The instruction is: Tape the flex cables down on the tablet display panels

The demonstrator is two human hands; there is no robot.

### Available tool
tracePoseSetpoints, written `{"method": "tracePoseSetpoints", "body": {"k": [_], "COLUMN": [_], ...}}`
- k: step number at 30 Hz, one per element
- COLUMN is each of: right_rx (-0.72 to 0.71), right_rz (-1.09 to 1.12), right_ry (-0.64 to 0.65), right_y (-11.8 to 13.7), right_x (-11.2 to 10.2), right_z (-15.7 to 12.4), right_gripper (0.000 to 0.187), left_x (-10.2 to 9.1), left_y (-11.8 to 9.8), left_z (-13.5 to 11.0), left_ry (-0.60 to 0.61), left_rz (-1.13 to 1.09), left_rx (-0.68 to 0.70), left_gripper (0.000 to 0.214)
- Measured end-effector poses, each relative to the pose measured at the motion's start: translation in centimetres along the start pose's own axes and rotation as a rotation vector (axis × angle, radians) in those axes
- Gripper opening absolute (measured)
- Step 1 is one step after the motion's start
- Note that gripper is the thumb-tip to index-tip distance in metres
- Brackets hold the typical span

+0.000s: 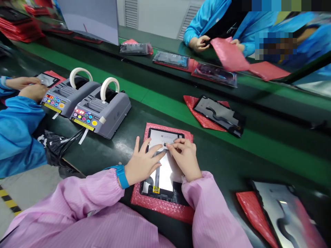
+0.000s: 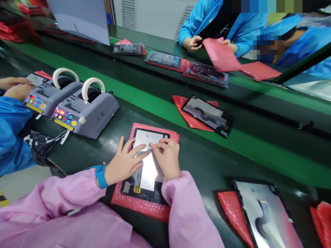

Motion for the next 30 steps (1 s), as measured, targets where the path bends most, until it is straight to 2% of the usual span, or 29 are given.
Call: {"method": "tracePoseSetpoints", "body": {"k": [7,10,12,16,19,22,25,27,30], "right_rx": [-0.047,-0.046,-0.056,-0.054,-0.059,-0.099,-0.118,-0.114,-0.101], "right_rz": [-0.132,-0.189,-0.262,-0.627,-0.737,-0.799,-0.859,-0.875,-0.872], "right_ry": [-0.092,-0.226,-0.286,-0.344,-0.326,-0.269,-0.277,-0.322,-0.386], "right_y": [0.2,-1.0,-2.3,-4.5,-4.6,-3.1,-0.2,2.0,5.1], "right_x": [0.4,-1.4,-3.6,-8.3,-9.9,-9.8,-10.1,-10.8,-11.6], "right_z": [-0.9,0.1,1.9,7.3,10.9,12.9,13.0,11.8,7.3], "right_gripper": [0.035,0.042,0.041,0.034,0.037,0.032,0.027,0.031,0.031], "left_x": [0.1,0.6,1.0,1.6,1.8,1.3,-0.4,-1.7,-2.7], "left_y": [-0.1,0.1,0.3,0.6,0.5,0.2,0.0,-0.2,-1.2], "left_z": [0.1,0.0,-0.1,-0.1,-0.1,-0.1,0.9,2.5,5.6], "left_ry": [0.027,0.031,0.035,0.04,0.028,0.016,0.024,0.027,-0.028], "left_rz": [-0.025,-0.084,-0.142,-0.207,-0.216,-0.218,-0.293,-0.488,-1.049], "left_rx": [0.06,0.086,0.095,0.116,0.113,0.089,0.006,-0.034,-0.069], "left_gripper": [0.046,0.047,0.049,0.052,0.053,0.051,0.042,0.038,0.045]}}
Point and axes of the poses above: each hand's wrist, its own z-axis towards the middle knuckle, its own x-axis out of the palm, y = z × x, the point moved 5 cm from there along z, towards the middle knuckle, and after that the axes turned 12 degrees about x, right-handed, at the moved point
